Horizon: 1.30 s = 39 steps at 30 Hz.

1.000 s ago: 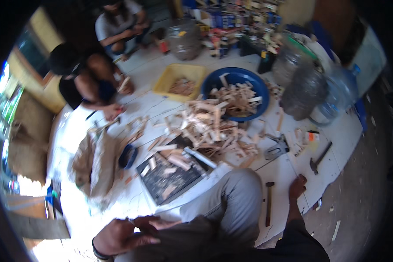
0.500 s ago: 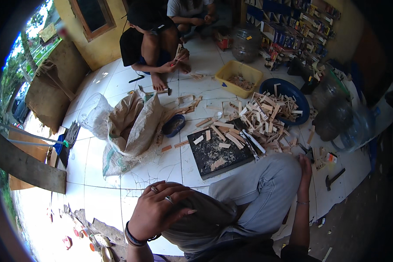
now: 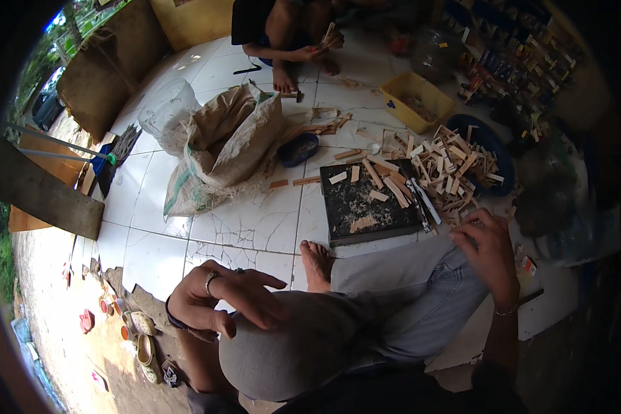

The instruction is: The person sits on the floor and uses a small hammer and chisel to carve and shape small wooden pieces. They repeatedly position the chisel on the wood and strike it with the hammer, then inspect the carved piece before continuing.

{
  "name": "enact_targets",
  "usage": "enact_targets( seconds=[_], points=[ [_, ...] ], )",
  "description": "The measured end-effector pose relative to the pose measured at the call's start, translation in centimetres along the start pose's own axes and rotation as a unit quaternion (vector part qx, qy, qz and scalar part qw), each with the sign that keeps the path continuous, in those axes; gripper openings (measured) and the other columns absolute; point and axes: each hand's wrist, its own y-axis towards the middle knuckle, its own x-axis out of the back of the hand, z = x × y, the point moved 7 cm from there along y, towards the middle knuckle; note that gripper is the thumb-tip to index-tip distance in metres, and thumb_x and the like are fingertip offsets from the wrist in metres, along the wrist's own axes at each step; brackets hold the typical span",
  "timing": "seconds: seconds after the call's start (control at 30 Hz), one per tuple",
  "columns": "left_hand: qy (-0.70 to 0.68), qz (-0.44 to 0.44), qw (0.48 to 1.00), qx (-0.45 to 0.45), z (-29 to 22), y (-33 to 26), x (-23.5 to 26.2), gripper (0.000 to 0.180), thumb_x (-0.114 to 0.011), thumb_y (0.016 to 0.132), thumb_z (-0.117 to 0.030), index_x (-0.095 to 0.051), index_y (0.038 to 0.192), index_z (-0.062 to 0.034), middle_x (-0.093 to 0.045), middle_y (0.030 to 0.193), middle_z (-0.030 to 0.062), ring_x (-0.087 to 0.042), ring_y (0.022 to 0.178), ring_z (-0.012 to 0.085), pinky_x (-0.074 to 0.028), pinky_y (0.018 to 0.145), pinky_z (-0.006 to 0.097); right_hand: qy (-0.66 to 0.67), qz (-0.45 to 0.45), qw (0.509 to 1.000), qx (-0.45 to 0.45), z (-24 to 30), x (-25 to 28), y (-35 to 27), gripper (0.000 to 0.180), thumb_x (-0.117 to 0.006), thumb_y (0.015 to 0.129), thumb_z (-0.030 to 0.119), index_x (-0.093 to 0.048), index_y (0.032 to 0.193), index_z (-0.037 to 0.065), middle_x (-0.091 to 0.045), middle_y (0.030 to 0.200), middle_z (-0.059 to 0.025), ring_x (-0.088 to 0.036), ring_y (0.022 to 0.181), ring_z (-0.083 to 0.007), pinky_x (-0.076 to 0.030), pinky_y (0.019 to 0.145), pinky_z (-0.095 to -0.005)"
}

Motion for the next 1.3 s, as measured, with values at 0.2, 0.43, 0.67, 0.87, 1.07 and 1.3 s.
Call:
enact_targets(
  seconds=[0.2, 0.43, 0.67, 0.87, 1.07, 1.3],
  points=[
    [-0.074, -0.030, 0.919, 0.387, 11.3, -1.6, -2.7, 0.056, -0.049, 0.110, -0.041, -0.058, 0.143, 0.0035, -0.060, 0.145, 0.0189, -0.051, 0.140, 0.0288, -0.034, 0.120, 0.040, -0.210, 0.155, 0.948, 0.181, 4.7, -14.7, -1.3, 0.028, -0.070, 0.095, 0.038, -0.075, 0.107, 0.014, -0.070, 0.101, -0.0082, -0.065, 0.091, -0.0268, -0.037, 0.100, -0.0477],
    [-0.010, -0.032, 0.882, 0.470, 16.6, -2.4, -3.0, 0.069, -0.050, 0.107, -0.054, -0.054, 0.147, 0.0018, -0.062, 0.141, 0.0180, -0.058, 0.131, 0.0250, -0.039, 0.116, 0.038, 0.178, 0.330, 0.888, 0.268, 9.8, -23.9, -4.1, 0.038, -0.068, 0.095, 0.031, -0.065, 0.132, 0.020, -0.071, 0.110, -0.0080, -0.069, 0.101, -0.0277, -0.042, 0.098, -0.0498],
    [0.181, -0.099, 0.752, 0.626, 17.0, -2.8, -2.7, 0.062, -0.065, 0.098, -0.059, -0.069, 0.134, -0.0089, -0.075, 0.121, 0.0160, -0.068, 0.118, 0.0261, -0.049, 0.104, 0.035, 0.090, 0.221, 0.970, 0.055, 7.8, -26.7, 1.8, 0.046, -0.069, 0.094, 0.039, -0.066, 0.128, 0.009, -0.070, 0.123, -0.0157, -0.065, 0.118, -0.0328, -0.041, 0.104, -0.0574],
    [0.300, -0.103, 0.731, 0.604, 17.2, -2.3, -2.1, 0.060, -0.065, 0.099, -0.057, -0.069, 0.134, -0.0086, -0.074, 0.122, 0.0162, -0.068, 0.118, 0.0258, -0.048, 0.105, 0.035, 0.080, 0.252, 0.964, 0.036, 8.3, -29.8, 1.5, 0.060, -0.060, 0.098, 0.055, -0.066, 0.130, 0.005, -0.072, 0.118, -0.0197, -0.065, 0.121, -0.0367, -0.037, 0.109, -0.0606],
    [0.379, -0.083, 0.701, 0.598, 14.9, -1.8, -1.0, 0.058, -0.066, 0.099, -0.055, -0.069, 0.134, -0.0082, -0.074, 0.123, 0.0163, -0.067, 0.118, 0.0254, -0.048, 0.105, 0.035, 0.113, 0.277, 0.954, -0.012, 6.2, -29.9, -1.4, 0.075, -0.044, 0.103, 0.065, -0.065, 0.128, -0.003, -0.074, 0.112, -0.0239, -0.071, 0.109, -0.0385, -0.043, 0.103, -0.0544],
    [0.431, -0.083, 0.674, 0.594, 12.1, -1.5, 1.2, 0.056, -0.066, 0.100, -0.052, -0.069, 0.133, -0.0077, -0.073, 0.124, 0.0165, -0.067, 0.119, 0.0250, -0.048, 0.106, 0.035, -0.034, 0.372, 0.896, 0.241, 9.9, -30.2, -10.5, 0.038, -0.063, 0.094, 0.026, -0.070, 0.130, 0.020, -0.074, 0.106, -0.0126, -0.073, 0.098, -0.0330, -0.047, 0.096, -0.0554]
  ],
)
